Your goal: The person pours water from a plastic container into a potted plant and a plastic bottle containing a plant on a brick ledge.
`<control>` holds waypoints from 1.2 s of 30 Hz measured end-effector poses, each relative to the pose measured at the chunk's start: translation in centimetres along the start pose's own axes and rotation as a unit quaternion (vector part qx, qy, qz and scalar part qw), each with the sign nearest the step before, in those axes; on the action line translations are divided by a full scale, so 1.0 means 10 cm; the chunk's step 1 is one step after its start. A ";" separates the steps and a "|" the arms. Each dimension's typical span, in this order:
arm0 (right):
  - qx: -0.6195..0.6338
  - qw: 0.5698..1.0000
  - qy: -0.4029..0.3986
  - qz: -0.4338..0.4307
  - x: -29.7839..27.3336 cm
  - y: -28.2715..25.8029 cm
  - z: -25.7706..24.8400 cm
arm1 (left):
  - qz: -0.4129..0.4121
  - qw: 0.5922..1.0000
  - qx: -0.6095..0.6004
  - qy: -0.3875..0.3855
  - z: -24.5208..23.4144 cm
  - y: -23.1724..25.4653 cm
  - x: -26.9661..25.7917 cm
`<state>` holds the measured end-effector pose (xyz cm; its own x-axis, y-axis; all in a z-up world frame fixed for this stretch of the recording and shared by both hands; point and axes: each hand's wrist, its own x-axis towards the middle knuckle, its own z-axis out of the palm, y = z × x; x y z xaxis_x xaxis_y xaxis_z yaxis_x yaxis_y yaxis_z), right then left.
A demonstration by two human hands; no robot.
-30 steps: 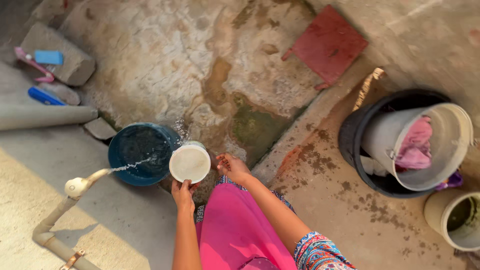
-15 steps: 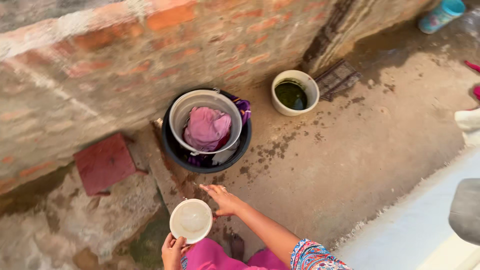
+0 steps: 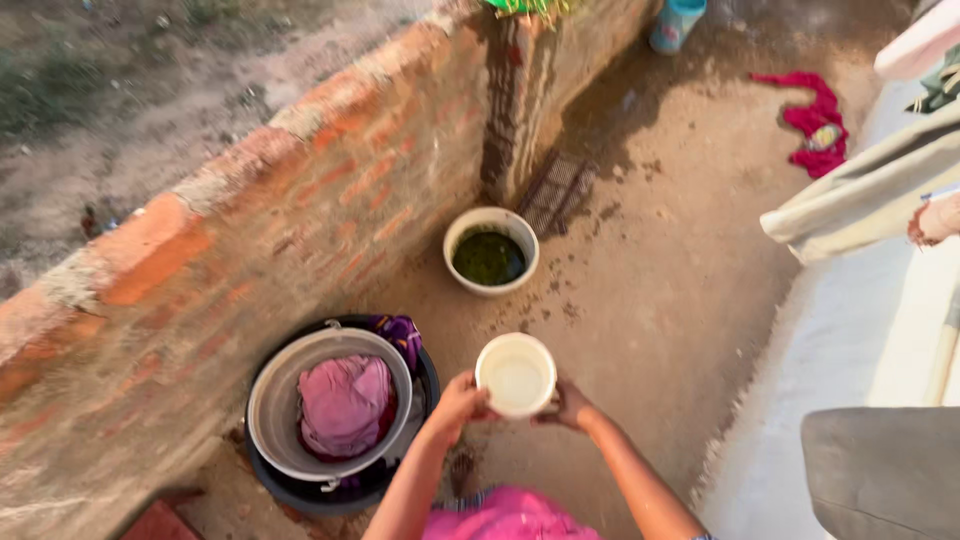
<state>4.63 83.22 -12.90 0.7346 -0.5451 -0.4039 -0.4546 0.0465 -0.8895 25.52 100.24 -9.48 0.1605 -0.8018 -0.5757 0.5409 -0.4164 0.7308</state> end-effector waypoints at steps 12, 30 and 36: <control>0.177 0.953 0.234 -0.076 0.84 -0.58 -2.06 | -0.027 0.971 0.193 -0.142 1.47 2.13 2.46; 0.253 0.917 0.280 -0.130 2.97 -1.57 -6.72 | 0.124 0.967 0.157 -0.158 4.24 4.41 6.40; 0.285 0.904 0.277 -0.161 3.81 -1.85 -8.39 | 0.128 0.964 0.048 -0.229 5.29 5.12 7.83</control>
<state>-1.23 -8.57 6.12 0.3462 -0.9350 -0.0770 0.1858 0.1488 -0.9713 22.09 -6.52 2.24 -0.1143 -0.9797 -0.1648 0.4500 -0.1989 0.8706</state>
